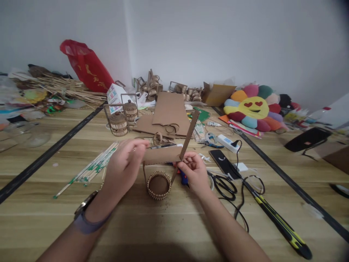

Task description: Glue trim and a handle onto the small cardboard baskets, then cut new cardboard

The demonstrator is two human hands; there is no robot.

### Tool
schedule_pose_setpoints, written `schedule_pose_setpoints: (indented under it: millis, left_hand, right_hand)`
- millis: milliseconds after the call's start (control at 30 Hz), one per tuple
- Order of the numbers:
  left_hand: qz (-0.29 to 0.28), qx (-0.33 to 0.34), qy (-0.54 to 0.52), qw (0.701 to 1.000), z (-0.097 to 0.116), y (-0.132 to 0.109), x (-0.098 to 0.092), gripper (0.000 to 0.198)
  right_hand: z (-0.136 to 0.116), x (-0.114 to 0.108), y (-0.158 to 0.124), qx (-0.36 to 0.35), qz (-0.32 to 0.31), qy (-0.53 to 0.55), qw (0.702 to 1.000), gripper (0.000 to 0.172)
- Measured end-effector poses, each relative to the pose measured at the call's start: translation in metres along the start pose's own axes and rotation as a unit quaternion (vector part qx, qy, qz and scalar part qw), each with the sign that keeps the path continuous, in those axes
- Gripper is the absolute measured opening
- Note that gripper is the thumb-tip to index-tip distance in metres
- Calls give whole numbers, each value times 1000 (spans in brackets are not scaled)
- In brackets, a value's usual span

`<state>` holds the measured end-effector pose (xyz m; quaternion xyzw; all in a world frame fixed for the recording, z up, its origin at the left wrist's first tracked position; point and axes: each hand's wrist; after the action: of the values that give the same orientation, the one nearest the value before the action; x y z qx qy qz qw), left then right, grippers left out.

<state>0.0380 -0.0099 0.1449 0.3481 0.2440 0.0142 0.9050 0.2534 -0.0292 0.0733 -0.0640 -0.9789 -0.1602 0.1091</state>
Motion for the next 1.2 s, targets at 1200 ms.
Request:
schedule_pose_setpoints:
  millis: [1200]
  left_hand:
    - [-227, 174, 236, 929, 31, 18, 44, 15]
  right_hand:
    - [-4, 7, -5, 8, 45, -4, 999, 35]
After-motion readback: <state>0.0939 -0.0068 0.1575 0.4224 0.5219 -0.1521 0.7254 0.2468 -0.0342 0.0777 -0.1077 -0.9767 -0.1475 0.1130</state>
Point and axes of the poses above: each hand's wrist, its own y-axis towards the middle knuckle, its own x-axis out of the palm, z = x × y, and after that the axes turned 2 degrees about x, right-handed
